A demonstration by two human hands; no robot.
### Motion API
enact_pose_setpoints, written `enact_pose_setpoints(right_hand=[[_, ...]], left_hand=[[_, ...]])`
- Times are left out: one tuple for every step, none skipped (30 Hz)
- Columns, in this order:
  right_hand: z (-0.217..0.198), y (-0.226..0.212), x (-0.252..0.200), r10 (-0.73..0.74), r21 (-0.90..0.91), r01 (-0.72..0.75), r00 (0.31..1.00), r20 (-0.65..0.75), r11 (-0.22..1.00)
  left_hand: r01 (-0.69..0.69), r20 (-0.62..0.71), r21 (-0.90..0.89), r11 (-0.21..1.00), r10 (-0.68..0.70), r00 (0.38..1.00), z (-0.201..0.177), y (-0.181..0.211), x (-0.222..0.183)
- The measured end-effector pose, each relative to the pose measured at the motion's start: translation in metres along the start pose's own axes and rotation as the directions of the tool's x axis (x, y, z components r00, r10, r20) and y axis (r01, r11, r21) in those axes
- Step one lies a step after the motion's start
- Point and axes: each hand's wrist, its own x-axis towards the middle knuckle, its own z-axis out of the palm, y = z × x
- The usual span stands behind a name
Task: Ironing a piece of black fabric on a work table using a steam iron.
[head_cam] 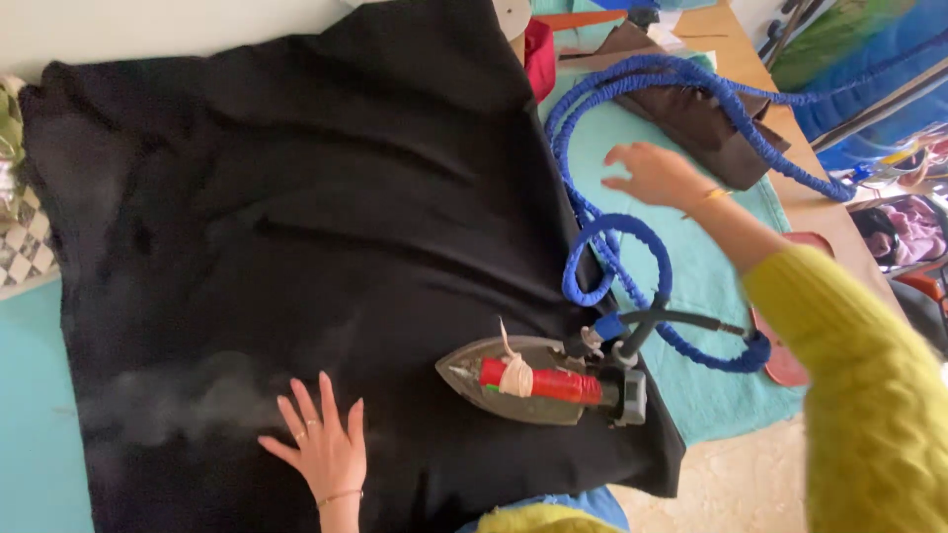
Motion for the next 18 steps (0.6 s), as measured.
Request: enact_pose_setpoints(right_hand=[[0.007, -0.008, 0.008, 0.000, 0.001, 0.000, 1.000, -0.005, 1.000], [0.014, -0.016, 0.014, 0.018, 0.014, -0.018, 0.998, 0.065, 1.000], [0.022, -0.025, 0.020, 0.034, 0.025, -0.037, 0.990, 0.135, 0.999], [0.034, -0.027, 0.031, 0.033, 0.025, -0.037, 0.990, 0.140, 0.999], [0.047, -0.030, 0.041, -0.071, -0.015, 0.071, 0.997, 0.021, 0.997], [0.059, -0.034, 0.054, -0.182, -0.067, 0.176, 0.978, -0.097, 0.982], [0.059, -0.037, 0.054, -0.186, -0.067, 0.180, 0.978, -0.094, 0.981], [0.060, -0.042, 0.052, -0.161, -0.184, 0.138, 0.980, -0.114, 0.973], [0.062, -0.046, 0.051, -0.138, -0.297, 0.093, 0.981, -0.137, 0.951], [0.066, -0.039, 0.048, -0.140, -0.293, 0.097, 0.982, -0.129, 0.951], [0.070, -0.031, 0.046, -0.150, -0.434, 0.057, 0.971, -0.184, 0.899], [0.073, -0.024, 0.044, -0.171, -0.564, 0.008, 0.956, -0.237, 0.826], [0.073, -0.013, 0.041, -0.174, -0.563, 0.015, 0.957, -0.232, 0.827], [0.072, -0.001, 0.037, -0.149, -0.609, -0.025, 0.961, -0.233, 0.793], [0.071, 0.010, 0.033, -0.123, -0.653, -0.063, 0.964, -0.235, 0.755], [0.078, 0.032, 0.031, -0.125, -0.652, -0.059, 0.965, -0.231, 0.756], [0.084, 0.054, 0.030, -0.117, -0.766, -0.131, 0.959, -0.260, 0.629], [0.090, 0.076, 0.029, -0.116, -0.854, -0.201, 0.950, -0.289, 0.480]], left_hand=[[-0.002, -0.004, 0.001, 1.000, 0.002, 1.000, -0.001, 0.000, 0.000], [0.001, 0.008, 0.031, 1.000, -0.001, 1.000, -0.002, 0.000, -0.001], [0.004, 0.021, 0.061, 0.998, -0.005, 1.000, -0.002, -0.001, -0.002], [0.005, 0.026, 0.062, 0.998, -0.007, 1.000, -0.002, -0.001, -0.002], [0.010, 0.043, 0.084, 0.996, -0.013, 0.999, -0.002, -0.001, -0.003], [0.016, 0.057, 0.108, 0.994, -0.023, 0.998, -0.002, -0.002, -0.002], [0.020, 0.059, 0.110, 0.994, -0.027, 0.998, 0.000, -0.001, -0.002], [0.025, 0.058, 0.113, 0.993, -0.032, 0.998, 0.001, -0.002, -0.003], [0.031, 0.056, 0.116, 0.993, -0.038, 0.998, 0.003, -0.004, -0.005], [0.032, 0.063, 0.120, 0.992, -0.040, 0.997, 0.000, -0.003, -0.004], [0.030, 0.076, 0.101, 0.994, -0.038, 0.996, -0.002, -0.002, -0.004], [0.030, 0.086, 0.082, 0.996, -0.037, 0.996, -0.004, -0.001, -0.003], [0.034, 0.092, 0.085, 0.996, -0.041, 0.995, -0.005, 0.000, -0.003], [0.021, 0.078, 0.090, 0.996, -0.028, 0.997, -0.006, 0.000, -0.002], [0.009, 0.065, 0.095, 0.995, -0.015, 0.998, -0.007, 0.001, -0.001], [0.010, 0.068, 0.097, 0.995, -0.017, 0.998, -0.007, 0.001, -0.002], [0.006, 0.070, 0.109, 0.994, -0.014, 0.997, -0.007, 0.001, -0.002], [0.003, 0.072, 0.120, 0.993, -0.011, 0.997, -0.007, 0.001, -0.001]])
